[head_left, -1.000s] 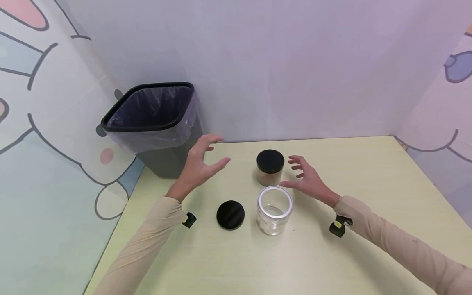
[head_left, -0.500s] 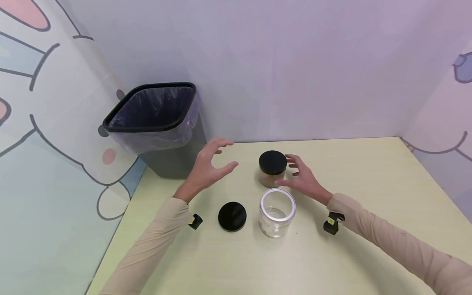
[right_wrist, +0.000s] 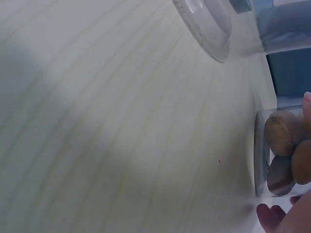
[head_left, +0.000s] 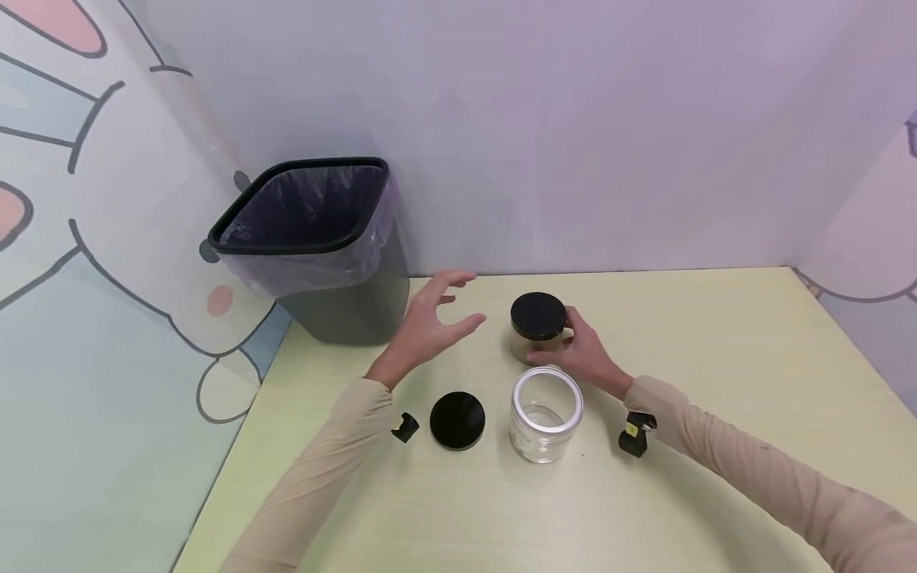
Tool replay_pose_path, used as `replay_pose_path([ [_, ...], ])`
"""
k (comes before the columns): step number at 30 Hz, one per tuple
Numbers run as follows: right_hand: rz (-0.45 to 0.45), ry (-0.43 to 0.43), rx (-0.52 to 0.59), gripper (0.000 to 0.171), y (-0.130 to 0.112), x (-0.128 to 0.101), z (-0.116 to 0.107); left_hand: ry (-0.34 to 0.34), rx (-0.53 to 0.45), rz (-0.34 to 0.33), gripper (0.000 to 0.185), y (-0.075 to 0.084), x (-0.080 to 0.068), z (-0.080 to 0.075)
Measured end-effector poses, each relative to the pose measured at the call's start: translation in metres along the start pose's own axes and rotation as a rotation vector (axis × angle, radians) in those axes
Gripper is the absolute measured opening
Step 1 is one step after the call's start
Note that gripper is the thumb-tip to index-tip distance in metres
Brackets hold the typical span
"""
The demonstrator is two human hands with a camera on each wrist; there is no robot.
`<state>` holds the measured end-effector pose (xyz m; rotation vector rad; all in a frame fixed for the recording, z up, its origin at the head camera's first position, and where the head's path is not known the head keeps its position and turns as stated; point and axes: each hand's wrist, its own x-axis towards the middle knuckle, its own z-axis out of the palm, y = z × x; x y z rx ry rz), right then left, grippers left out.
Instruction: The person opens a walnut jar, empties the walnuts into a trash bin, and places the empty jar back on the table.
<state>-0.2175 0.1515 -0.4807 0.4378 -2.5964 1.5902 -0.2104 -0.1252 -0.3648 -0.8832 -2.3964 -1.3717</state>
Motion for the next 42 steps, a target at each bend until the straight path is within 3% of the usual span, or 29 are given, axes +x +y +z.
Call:
replay_pose_path([
  [10, -0.061, 0.046, 0.001, 0.088, -0.002, -0.003, 0.002, -0.073, -0.009, -0.022, 0.055, 0.0, 0.001, 0.014],
  [24, -0.205, -0.012, -0.085, 0.086, -0.036, -0.006, -0.026, -0.17, -0.018, -0.015, 0.061, 0.006, 0.011, 0.026],
  [27, -0.236, -0.027, -0.082, 0.086, -0.046, -0.006, -0.031, -0.204, -0.034, -0.016, 0.064, 0.01, 0.015, 0.028],
  [34, -0.263, -0.041, -0.089, 0.078, -0.106, -0.014, -0.045, -0.287, -0.037, 0.033, 0.073, 0.02, 0.027, 0.036],
  [42, -0.325, -0.019, -0.112, 0.078, -0.12, -0.011, -0.056, -0.287, 0.024, 0.091, 0.072, 0.026, 0.038, 0.042],
])
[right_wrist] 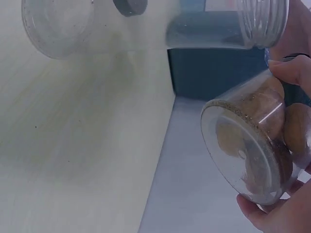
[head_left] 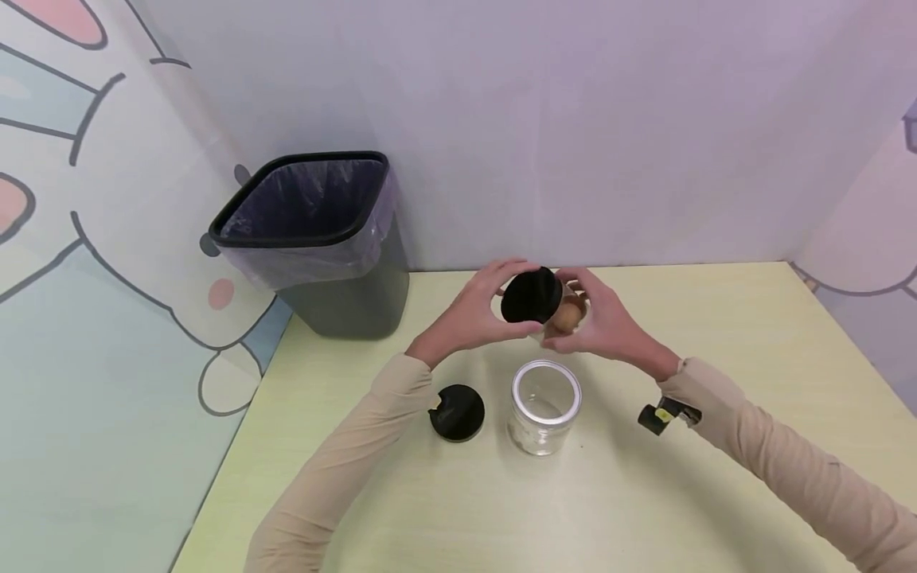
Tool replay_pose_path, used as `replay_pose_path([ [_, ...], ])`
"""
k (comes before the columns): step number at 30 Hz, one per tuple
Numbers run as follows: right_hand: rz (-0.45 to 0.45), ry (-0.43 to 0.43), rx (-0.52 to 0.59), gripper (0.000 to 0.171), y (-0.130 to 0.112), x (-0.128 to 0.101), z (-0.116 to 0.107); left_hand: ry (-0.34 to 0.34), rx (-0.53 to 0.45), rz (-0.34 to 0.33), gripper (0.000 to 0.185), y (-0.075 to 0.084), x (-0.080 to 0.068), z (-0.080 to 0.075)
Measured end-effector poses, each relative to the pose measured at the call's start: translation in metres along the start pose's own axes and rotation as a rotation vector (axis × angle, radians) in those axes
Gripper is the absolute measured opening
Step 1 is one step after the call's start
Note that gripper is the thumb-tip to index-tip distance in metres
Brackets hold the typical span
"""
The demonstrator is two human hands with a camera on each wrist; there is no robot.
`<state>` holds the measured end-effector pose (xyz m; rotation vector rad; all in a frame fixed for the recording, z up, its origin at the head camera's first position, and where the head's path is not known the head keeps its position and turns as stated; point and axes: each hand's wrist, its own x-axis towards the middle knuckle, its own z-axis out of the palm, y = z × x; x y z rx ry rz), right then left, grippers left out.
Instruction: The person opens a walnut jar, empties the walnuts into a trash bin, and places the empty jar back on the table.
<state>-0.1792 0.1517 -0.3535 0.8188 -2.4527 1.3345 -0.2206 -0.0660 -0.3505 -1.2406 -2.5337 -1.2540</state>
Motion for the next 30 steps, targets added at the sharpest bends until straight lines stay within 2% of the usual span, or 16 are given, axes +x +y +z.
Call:
replay_pose_path([
  [4, -0.032, -0.021, 0.0, 0.08, 0.002, 0.002, -0.005, -0.027, -0.008, -0.001, 0.075, 0.003, 0.004, -0.002],
  [9, 0.008, -0.104, -0.017, 0.082, 0.022, 0.0, -0.006, -0.056, 0.005, -0.018, 0.077, 0.006, 0.004, -0.002],
  [13, -0.002, -0.129, -0.003, 0.084, 0.032, -0.002, -0.007, -0.035, -0.005, -0.05, 0.076, 0.007, 0.002, 0.001],
  [16, -0.023, -0.111, 0.015, 0.084, 0.025, -0.002, -0.006, 0.009, -0.023, -0.099, 0.072, 0.008, 0.001, 0.004],
  [20, -0.029, -0.068, 0.0, 0.081, 0.001, -0.003, -0.006, 0.061, -0.017, -0.192, 0.065, 0.011, 0.001, 0.007],
  [23, -0.029, -0.045, -0.019, 0.079, -0.013, -0.004, -0.008, 0.067, 0.006, -0.265, 0.065, 0.014, 0.003, 0.007],
  [25, -0.028, -0.04, -0.029, 0.079, -0.014, -0.004, -0.008, 0.047, 0.014, -0.289, 0.069, 0.016, 0.002, 0.005],
  [27, -0.023, -0.04, -0.022, 0.081, -0.008, -0.005, -0.007, 0.016, 0.005, -0.254, 0.072, 0.017, 0.002, 0.001],
  [30, -0.009, -0.048, -0.015, 0.085, 0.006, -0.006, -0.005, -0.045, -0.026, -0.107, 0.077, 0.017, -0.001, -0.008],
])
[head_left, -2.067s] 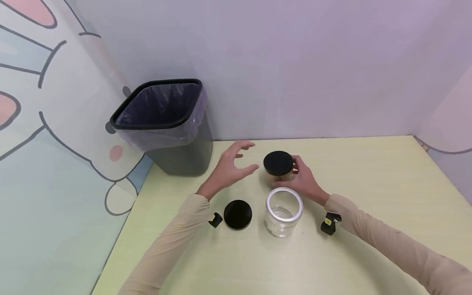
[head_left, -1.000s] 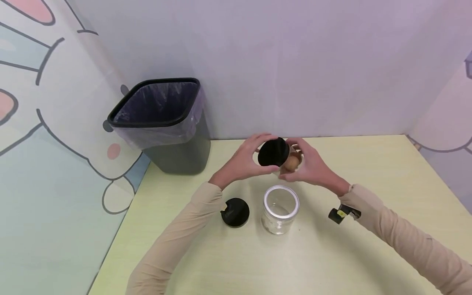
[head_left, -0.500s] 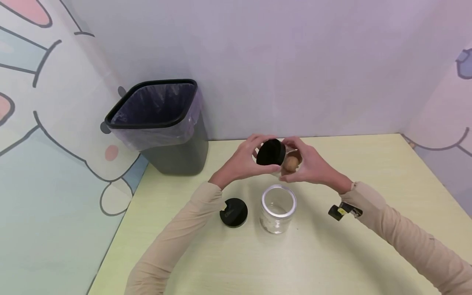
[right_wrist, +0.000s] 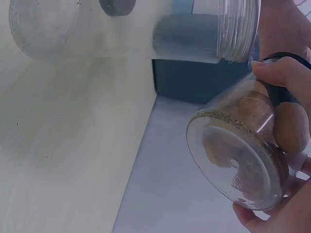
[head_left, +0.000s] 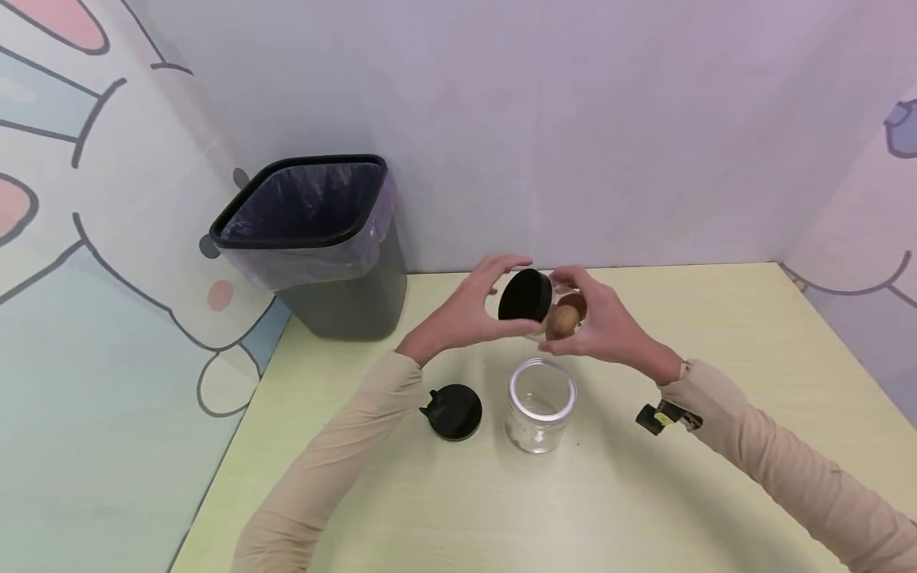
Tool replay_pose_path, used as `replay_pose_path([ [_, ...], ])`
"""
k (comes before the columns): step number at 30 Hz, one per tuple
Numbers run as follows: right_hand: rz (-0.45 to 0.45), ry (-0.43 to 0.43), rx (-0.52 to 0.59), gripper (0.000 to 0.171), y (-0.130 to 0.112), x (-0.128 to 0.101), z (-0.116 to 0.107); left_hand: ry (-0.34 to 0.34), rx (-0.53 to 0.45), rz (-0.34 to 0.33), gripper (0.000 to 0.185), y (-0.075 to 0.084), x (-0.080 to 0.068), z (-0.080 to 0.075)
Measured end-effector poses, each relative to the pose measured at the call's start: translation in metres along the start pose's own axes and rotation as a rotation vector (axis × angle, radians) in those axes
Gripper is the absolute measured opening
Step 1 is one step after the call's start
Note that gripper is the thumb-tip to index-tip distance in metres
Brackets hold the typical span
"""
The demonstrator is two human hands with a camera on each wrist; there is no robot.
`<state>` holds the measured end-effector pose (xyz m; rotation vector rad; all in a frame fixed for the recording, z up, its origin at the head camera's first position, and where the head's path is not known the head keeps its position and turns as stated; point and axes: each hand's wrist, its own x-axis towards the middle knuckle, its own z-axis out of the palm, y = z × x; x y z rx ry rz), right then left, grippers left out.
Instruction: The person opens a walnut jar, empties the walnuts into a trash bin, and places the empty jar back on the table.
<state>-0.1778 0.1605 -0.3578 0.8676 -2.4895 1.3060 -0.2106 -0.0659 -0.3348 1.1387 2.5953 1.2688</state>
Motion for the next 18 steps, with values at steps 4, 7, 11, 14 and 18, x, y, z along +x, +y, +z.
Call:
replay_pose_path([
  [4, 0.002, -0.009, 0.018, 0.088, 0.013, -0.002, 0.0, -0.086, 0.011, 0.21, 0.08, 0.0, -0.001, -0.008],
  [7, -0.019, -0.009, 0.025, 0.088, 0.013, -0.002, -0.001, -0.12, 0.028, 0.28, 0.077, 0.0, 0.0, -0.01],
  [11, -0.037, -0.015, 0.029, 0.086, 0.008, -0.003, -0.001, -0.117, 0.025, 0.289, 0.072, -0.001, -0.001, -0.009],
  [14, -0.036, -0.019, 0.028, 0.085, 0.005, -0.004, -0.001, -0.089, 0.012, 0.255, 0.071, -0.001, -0.002, -0.008],
  [18, -0.031, -0.002, 0.002, 0.086, 0.003, -0.007, 0.0, -0.035, 0.004, 0.185, 0.07, 0.0, -0.003, -0.004],
])
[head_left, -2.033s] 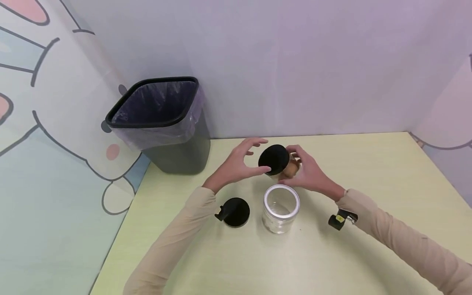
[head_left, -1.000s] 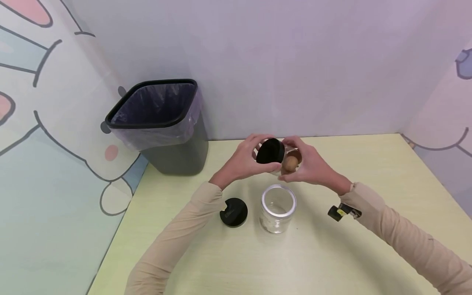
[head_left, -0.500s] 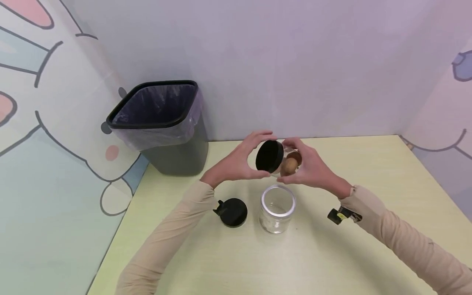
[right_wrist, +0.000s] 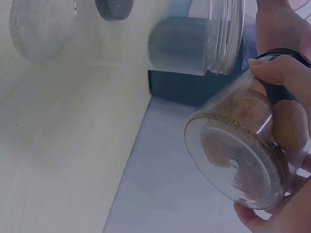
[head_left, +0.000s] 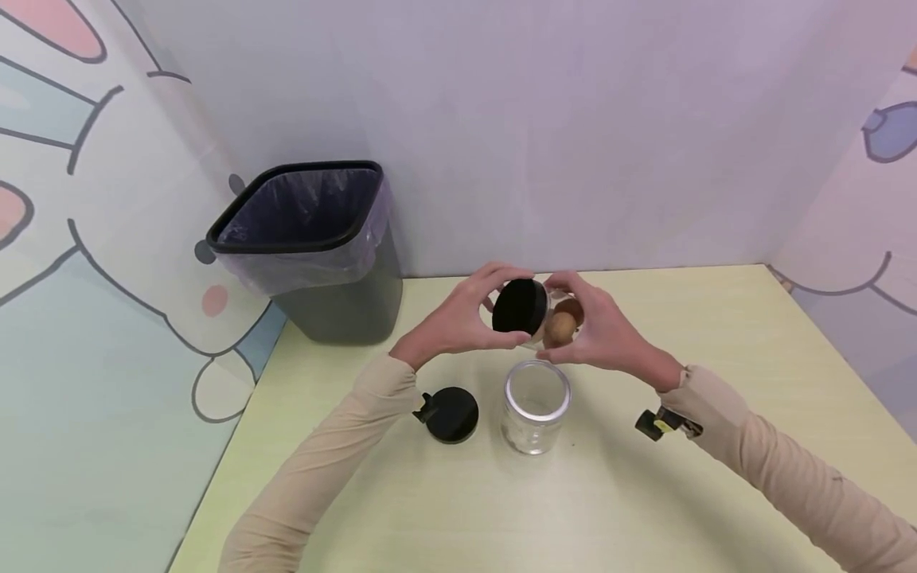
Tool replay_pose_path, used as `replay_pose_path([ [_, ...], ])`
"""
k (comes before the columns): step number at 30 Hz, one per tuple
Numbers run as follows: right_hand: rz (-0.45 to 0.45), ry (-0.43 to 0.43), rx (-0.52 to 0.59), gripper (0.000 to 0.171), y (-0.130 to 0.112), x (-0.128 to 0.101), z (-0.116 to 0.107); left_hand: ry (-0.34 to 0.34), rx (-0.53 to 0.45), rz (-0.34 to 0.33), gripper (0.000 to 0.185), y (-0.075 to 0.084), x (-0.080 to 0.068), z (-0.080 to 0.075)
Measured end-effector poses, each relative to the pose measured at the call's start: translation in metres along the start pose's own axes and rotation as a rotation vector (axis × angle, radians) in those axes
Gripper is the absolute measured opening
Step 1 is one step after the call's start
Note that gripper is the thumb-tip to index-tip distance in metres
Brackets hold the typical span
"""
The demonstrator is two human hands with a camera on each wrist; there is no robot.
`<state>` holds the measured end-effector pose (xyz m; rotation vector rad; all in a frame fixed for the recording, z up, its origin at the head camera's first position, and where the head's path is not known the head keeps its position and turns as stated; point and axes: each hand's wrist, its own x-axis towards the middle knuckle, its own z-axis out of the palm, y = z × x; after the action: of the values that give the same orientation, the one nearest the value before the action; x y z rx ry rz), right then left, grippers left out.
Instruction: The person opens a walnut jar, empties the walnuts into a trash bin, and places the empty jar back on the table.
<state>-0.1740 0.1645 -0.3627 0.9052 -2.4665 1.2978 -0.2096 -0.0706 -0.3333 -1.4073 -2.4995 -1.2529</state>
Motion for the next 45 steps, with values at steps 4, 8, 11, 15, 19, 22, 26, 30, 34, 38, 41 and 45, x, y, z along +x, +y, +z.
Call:
replay_pose_path([
  [4, -0.004, 0.018, -0.04, 0.084, -0.017, 0.0, -0.001, 0.044, 0.031, -0.07, 0.069, 0.0, -0.001, 0.004],
  [8, -0.004, 0.028, -0.039, 0.084, -0.016, 0.0, -0.001, 0.053, 0.046, -0.115, 0.069, 0.002, -0.001, 0.004],
  [11, -0.009, 0.027, -0.013, 0.085, 0.0, -0.001, 0.0, 0.043, 0.033, -0.117, 0.072, 0.002, -0.001, 0.004],
  [15, -0.027, 0.021, 0.001, 0.084, 0.003, -0.001, 0.0, -0.006, 0.006, -0.048, 0.082, 0.001, -0.003, 0.002],
  [19, -0.017, 0.015, -0.004, 0.085, 0.0, -0.001, -0.001, -0.052, -0.004, 0.056, 0.083, 0.0, -0.004, 0.0],
  [22, -0.007, 0.015, -0.008, 0.086, -0.002, -0.001, 0.0, -0.023, -0.002, 0.077, 0.077, 0.001, -0.004, 0.0],
  [26, -0.019, 0.028, -0.002, 0.085, -0.003, -0.002, 0.002, 0.079, -0.008, -0.004, 0.073, 0.001, -0.004, 0.004],
  [30, -0.008, 0.034, -0.003, 0.085, -0.003, -0.003, 0.004, 0.157, -0.024, -0.084, 0.071, 0.002, -0.007, 0.006],
  [34, 0.009, 0.042, -0.011, 0.088, 0.0, -0.005, 0.002, 0.197, -0.044, -0.103, 0.07, 0.003, -0.009, 0.006],
  [38, 0.008, 0.054, -0.018, 0.089, 0.003, -0.007, 0.001, 0.223, -0.054, -0.122, 0.07, 0.002, -0.011, 0.004],
  [41, 0.02, 0.061, -0.028, 0.089, 0.004, -0.008, 0.001, 0.228, -0.055, -0.142, 0.071, 0.001, -0.014, 0.002],
  [45, 0.048, 0.071, -0.023, 0.088, 0.004, -0.009, 0.0, 0.236, -0.068, -0.167, 0.07, -0.002, -0.017, 0.0],
])
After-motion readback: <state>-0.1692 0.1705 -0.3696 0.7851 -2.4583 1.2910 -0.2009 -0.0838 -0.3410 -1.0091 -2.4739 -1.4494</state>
